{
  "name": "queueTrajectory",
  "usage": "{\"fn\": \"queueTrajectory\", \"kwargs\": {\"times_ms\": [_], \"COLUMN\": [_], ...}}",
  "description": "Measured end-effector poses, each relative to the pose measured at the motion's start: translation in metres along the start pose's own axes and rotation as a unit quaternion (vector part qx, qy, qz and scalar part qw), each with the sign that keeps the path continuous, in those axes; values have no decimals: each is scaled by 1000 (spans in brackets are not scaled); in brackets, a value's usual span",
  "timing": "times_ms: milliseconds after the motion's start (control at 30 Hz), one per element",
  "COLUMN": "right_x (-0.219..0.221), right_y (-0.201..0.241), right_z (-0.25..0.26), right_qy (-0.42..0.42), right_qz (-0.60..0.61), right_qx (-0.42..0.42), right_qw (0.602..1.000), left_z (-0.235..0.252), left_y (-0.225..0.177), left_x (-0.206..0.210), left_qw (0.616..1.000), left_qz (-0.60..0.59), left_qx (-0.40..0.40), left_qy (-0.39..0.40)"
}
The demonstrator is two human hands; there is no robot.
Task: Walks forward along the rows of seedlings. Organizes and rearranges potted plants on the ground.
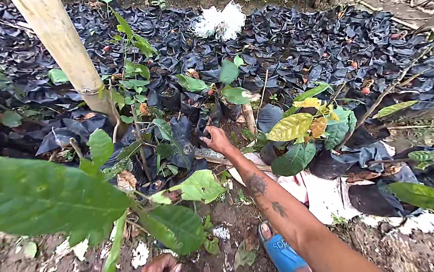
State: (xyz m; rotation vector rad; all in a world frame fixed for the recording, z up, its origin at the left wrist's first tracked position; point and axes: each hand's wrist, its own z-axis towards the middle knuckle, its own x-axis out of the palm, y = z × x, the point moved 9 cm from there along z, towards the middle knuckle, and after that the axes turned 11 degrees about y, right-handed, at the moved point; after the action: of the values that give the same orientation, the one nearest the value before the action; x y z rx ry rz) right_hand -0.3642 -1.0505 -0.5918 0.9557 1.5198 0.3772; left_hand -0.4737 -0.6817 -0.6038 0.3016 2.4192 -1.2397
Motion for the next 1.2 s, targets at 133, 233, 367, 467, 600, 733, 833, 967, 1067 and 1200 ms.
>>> {"fn": "queueTrajectory", "kwargs": {"times_ms": [133,233,367,467,600,733,833,967,1067,1200], "right_x": [-30,4,61,81,119,139,138,123,113,101], "right_y": [1,-26,-40,-58,-66,-51,-55,-48,-36,-24], "right_z": [-54,-83,-84,-95,-111,-109,-104,-106,-113,-122], "right_qy": [-104,-55,58,7,-143,-118,-153,-181,-177,-206], "right_qz": [88,108,86,231,531,585,532,367,317,330], "right_qx": [30,147,230,296,327,332,317,295,297,302], "right_qw": [990,982,968,927,768,730,770,863,883,870], "left_z": [-6,-14,-17,-21,5,72,132,173,172,167], "left_y": [-1,-8,-22,-47,-82,-119,-125,-101,-99,-100], "left_x": [-17,-41,-54,-54,-54,-58,-69,-83,-96,-116], "left_qw": [995,969,944,922,900,901,942,935,926,916], "left_qz": [-18,-2,68,155,285,332,326,353,371,382], "left_qx": [-3,-6,12,81,173,218,68,-24,-41,13], "left_qy": [-100,-246,-322,-345,-281,-175,-32,-24,-55,-118]}}
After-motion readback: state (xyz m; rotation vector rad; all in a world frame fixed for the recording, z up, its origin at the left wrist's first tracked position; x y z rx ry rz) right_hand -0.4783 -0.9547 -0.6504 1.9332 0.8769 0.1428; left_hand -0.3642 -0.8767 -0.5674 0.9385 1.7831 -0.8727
